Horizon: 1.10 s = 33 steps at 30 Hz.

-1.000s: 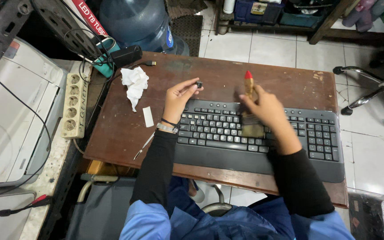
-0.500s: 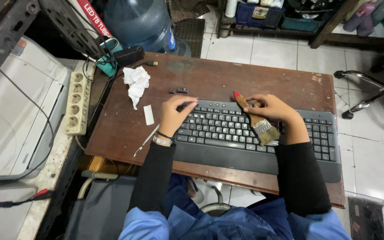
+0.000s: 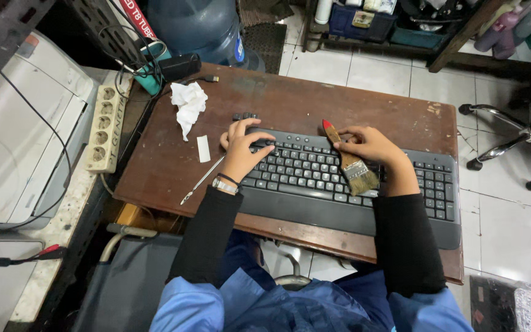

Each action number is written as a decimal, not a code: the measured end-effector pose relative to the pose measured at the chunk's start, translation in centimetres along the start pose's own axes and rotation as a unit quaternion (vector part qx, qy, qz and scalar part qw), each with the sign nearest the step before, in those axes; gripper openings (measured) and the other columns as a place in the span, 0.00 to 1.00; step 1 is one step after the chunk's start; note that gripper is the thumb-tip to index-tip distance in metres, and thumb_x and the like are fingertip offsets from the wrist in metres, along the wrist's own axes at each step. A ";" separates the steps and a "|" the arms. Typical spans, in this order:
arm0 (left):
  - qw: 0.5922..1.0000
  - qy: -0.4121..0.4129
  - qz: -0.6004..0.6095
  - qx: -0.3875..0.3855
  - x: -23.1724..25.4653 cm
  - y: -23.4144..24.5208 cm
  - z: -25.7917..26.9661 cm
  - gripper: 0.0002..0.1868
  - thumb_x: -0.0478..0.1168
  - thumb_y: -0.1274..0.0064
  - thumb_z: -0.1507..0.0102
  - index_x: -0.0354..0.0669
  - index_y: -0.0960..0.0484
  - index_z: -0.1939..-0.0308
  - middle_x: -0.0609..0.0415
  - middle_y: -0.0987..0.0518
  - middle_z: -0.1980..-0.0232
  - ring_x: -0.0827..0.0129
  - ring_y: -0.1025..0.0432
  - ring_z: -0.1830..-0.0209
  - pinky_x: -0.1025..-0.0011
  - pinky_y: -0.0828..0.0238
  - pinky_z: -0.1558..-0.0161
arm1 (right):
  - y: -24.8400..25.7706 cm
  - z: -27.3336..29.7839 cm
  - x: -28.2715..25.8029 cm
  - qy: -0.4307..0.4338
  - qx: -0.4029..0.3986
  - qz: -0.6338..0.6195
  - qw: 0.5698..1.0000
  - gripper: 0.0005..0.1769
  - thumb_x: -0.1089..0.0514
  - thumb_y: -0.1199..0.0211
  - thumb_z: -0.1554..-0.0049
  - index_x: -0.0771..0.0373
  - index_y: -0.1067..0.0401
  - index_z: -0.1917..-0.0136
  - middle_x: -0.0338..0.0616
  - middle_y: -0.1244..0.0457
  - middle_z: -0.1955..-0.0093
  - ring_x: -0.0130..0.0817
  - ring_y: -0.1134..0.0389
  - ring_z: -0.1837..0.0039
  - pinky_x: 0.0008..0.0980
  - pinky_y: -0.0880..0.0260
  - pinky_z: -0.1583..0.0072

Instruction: The person cleans a black computer keyboard using a paintbrush to sweep dust from the keys and between them. They also use a metal tool to remove individual keycaps, clean the exposed areas, and then place the keycaps back onto the keyboard.

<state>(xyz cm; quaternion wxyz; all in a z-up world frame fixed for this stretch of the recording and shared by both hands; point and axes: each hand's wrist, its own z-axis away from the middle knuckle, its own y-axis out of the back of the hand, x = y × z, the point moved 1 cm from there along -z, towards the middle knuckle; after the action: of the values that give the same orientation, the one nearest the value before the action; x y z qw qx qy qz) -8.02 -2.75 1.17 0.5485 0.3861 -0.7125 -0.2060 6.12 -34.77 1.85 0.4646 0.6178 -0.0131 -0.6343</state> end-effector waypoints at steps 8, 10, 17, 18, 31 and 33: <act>0.998 -0.045 -0.023 -0.027 -0.7 0.0 -0.1 0.09 0.54 0.37 0.43 0.73 0.14 0.58 0.67 0.29 0.36 0.64 0.45 0.29 0.47 0.63 0.33 | 0.1 -0.2 -0.2 -0.008 -0.004 -0.026 1.000 0.24 0.49 0.31 0.47 0.55 0.25 0.38 0.37 0.38 0.74 0.31 0.37 0.72 0.26 0.39 0.72; 0.998 -0.036 -0.034 -0.034 -0.4 0.2 0.0 0.11 0.55 0.37 0.43 0.74 0.14 0.57 0.68 0.30 0.36 0.64 0.46 0.29 0.45 0.65 0.32 | 0.1 -0.2 -0.3 -0.005 -0.002 -0.034 0.999 0.24 0.50 0.31 0.47 0.56 0.25 0.38 0.38 0.37 0.74 0.30 0.37 0.73 0.25 0.40 0.74; 0.995 -0.078 -0.048 -0.051 0.1 0.3 0.1 0.12 0.55 0.37 0.42 0.75 0.14 0.54 0.70 0.28 0.35 0.66 0.44 0.29 0.43 0.70 0.32 | 0.1 0.4 -0.9 -0.013 -0.003 -0.029 0.999 0.24 0.50 0.31 0.48 0.59 0.25 0.39 0.39 0.38 0.74 0.32 0.39 0.74 0.29 0.41 0.76; 0.994 -0.086 -0.052 -0.049 -0.1 0.2 0.2 0.12 0.55 0.37 0.42 0.76 0.14 0.54 0.70 0.28 0.36 0.67 0.44 0.29 0.43 0.69 0.32 | 0.0 0.6 -1.2 -0.016 -0.004 -0.039 0.999 0.24 0.51 0.31 0.48 0.62 0.25 0.40 0.40 0.38 0.75 0.32 0.40 0.77 0.27 0.43 0.79; 0.995 -0.091 -0.018 -0.031 0.0 -0.2 0.1 0.08 0.52 0.36 0.39 0.67 0.13 0.56 0.66 0.25 0.42 0.66 0.40 0.32 0.44 0.66 0.33 | -0.3 -0.7 0.3 -0.003 -0.002 -0.059 0.998 0.23 0.53 0.31 0.47 0.63 0.25 0.40 0.41 0.39 0.76 0.32 0.41 0.79 0.27 0.44 0.81; 0.995 -0.087 -0.035 -0.029 -0.1 -0.3 0.1 0.09 0.53 0.35 0.41 0.69 0.13 0.57 0.67 0.26 0.41 0.66 0.40 0.31 0.45 0.66 0.33 | -0.3 -0.5 -0.2 -0.001 -0.002 -0.062 0.998 0.23 0.53 0.31 0.47 0.64 0.26 0.40 0.41 0.39 0.76 0.32 0.41 0.79 0.26 0.43 0.80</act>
<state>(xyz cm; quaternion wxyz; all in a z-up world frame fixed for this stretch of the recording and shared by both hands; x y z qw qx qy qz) -7.97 -2.85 0.86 0.4877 0.3753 -0.7373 -0.2786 6.31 -34.20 1.68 0.4261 0.6155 0.0261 -0.6625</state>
